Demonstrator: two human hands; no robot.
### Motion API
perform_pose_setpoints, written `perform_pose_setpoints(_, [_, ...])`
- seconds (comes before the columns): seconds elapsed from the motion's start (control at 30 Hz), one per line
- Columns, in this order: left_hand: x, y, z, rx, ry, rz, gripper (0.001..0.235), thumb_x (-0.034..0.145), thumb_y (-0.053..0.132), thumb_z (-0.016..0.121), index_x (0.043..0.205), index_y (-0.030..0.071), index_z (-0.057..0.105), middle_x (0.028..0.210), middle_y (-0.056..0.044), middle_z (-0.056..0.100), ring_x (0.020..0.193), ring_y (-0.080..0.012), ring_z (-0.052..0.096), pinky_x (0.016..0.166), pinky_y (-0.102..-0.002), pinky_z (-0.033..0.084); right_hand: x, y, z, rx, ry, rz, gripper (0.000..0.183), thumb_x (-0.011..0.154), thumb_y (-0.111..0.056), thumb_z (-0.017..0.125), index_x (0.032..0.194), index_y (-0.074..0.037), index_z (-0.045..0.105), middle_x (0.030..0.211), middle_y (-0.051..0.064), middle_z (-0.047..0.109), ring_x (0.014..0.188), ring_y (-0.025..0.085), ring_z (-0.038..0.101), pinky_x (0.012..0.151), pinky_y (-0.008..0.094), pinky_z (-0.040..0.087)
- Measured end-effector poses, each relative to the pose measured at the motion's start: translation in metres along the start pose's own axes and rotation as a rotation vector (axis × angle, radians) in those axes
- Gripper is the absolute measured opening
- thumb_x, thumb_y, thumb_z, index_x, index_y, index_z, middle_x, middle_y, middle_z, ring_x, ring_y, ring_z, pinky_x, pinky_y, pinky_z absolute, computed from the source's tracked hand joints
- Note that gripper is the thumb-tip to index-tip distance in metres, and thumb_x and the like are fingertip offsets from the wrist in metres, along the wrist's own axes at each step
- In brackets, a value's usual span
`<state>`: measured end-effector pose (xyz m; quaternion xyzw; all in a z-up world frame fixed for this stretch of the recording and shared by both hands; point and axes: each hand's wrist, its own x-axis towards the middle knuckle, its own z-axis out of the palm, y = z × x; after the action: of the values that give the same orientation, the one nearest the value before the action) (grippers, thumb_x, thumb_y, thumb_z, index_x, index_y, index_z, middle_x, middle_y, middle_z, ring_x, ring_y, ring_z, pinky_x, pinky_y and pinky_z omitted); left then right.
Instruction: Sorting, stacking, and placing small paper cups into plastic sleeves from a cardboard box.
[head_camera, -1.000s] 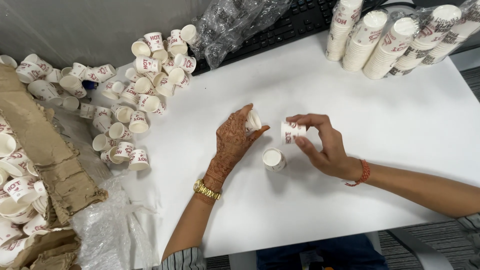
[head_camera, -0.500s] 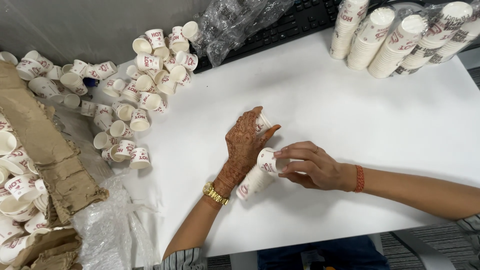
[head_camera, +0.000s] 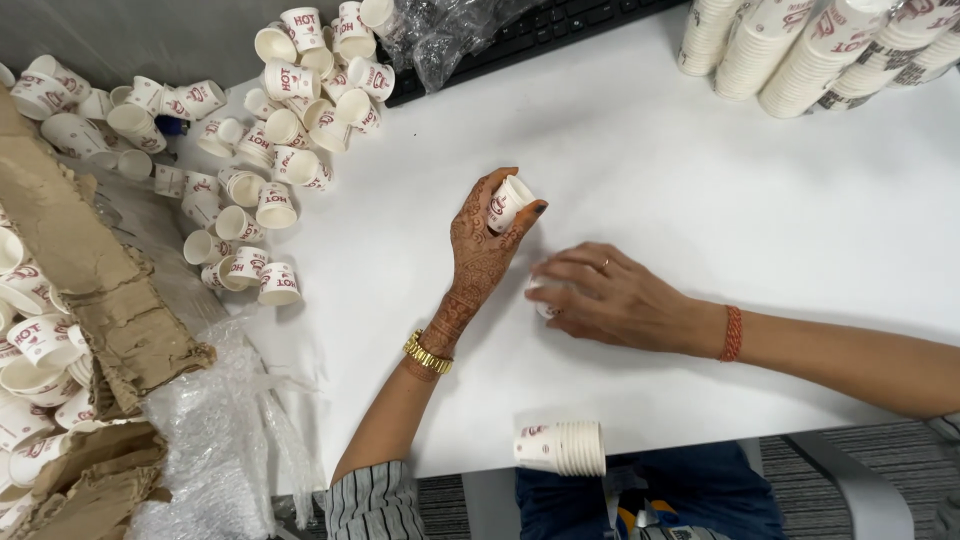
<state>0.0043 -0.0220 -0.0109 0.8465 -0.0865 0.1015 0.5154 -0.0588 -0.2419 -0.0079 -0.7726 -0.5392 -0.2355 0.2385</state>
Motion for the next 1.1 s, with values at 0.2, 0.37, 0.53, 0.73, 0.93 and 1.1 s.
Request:
perform_pose_setpoints(0.2, [0.003, -0.001, 0.001, 0.084, -0.009, 0.006, 0.056, 0.089, 0.042, 0.080, 0.131, 0.011, 0.060, 0.114, -0.007, 0.068, 0.094, -0.0144, 0.070, 0.079, -0.031, 0.063, 0.005, -0.085, -0.019, 0.272, 0.032, -0.243, 0.068, 0.089, -0.059, 0.060, 0.145, -0.024, 0.049, 0.149, 0.010, 0.042, 0.139, 0.032, 0.042, 0.118, 0.061, 0.028])
perform_pose_setpoints(0.37, [0.007, -0.006, 0.005, 0.116, -0.040, -0.024, 0.057, 0.088, 0.045, 0.079, 0.131, 0.012, 0.061, 0.115, -0.006, 0.069, 0.093, -0.0151, 0.071, 0.079, -0.032, 0.064, -0.033, -0.109, 0.019, 0.100, -0.387, -0.340, 0.053, 0.090, -0.045, 0.066, 0.134, -0.016, 0.063, 0.146, 0.006, 0.047, 0.138, 0.031, 0.048, 0.118, 0.056, 0.036])
perform_pose_setpoints(0.53, [0.002, -0.031, 0.010, 0.232, -0.001, 0.184, 0.062, 0.090, 0.058, 0.075, 0.133, 0.017, 0.058, 0.121, -0.004, 0.069, 0.099, -0.0149, 0.072, 0.080, -0.029, 0.064, -0.018, -0.109, 0.005, 0.202, -0.367, -0.284, 0.033, 0.093, -0.028, 0.064, 0.117, -0.007, 0.074, 0.140, 0.006, 0.051, 0.133, 0.028, 0.050, 0.116, 0.051, 0.042])
perform_pose_setpoints(0.73, [0.005, -0.054, 0.025, 0.321, 0.075, 0.238, 0.062, 0.090, 0.067, 0.070, 0.133, 0.024, 0.056, 0.120, 0.003, 0.070, 0.099, -0.0109, 0.073, 0.083, -0.028, 0.064, -0.008, -0.106, 0.009, 0.409, -0.445, -0.236, 0.009, 0.084, -0.017, 0.070, 0.079, -0.010, 0.073, 0.139, 0.004, 0.058, 0.133, 0.026, 0.048, 0.113, 0.052, 0.040])
perform_pose_setpoints(0.93, [0.004, -0.043, 0.021, 0.301, 0.056, 0.180, 0.062, 0.090, 0.070, 0.066, 0.133, 0.026, 0.055, 0.116, 0.007, 0.070, 0.098, -0.0067, 0.073, 0.085, -0.027, 0.065, -0.005, -0.108, 0.008, 0.459, -0.438, -0.173, 0.018, 0.072, -0.020, 0.077, 0.087, -0.011, 0.075, 0.135, 0.008, 0.062, 0.128, 0.026, 0.053, 0.109, 0.053, 0.041])
perform_pose_setpoints(1.1, [-0.005, -0.039, 0.016, 0.364, 0.129, 0.311, 0.064, 0.089, 0.066, 0.072, 0.135, 0.025, 0.054, 0.113, 0.004, 0.065, 0.100, -0.0105, 0.069, 0.087, -0.029, 0.062, -0.005, -0.100, -0.001, 0.528, -0.213, -0.010, 0.023, 0.075, -0.014, 0.080, 0.097, -0.012, 0.073, 0.124, 0.009, 0.066, 0.113, 0.024, 0.064, 0.100, 0.044, 0.050])
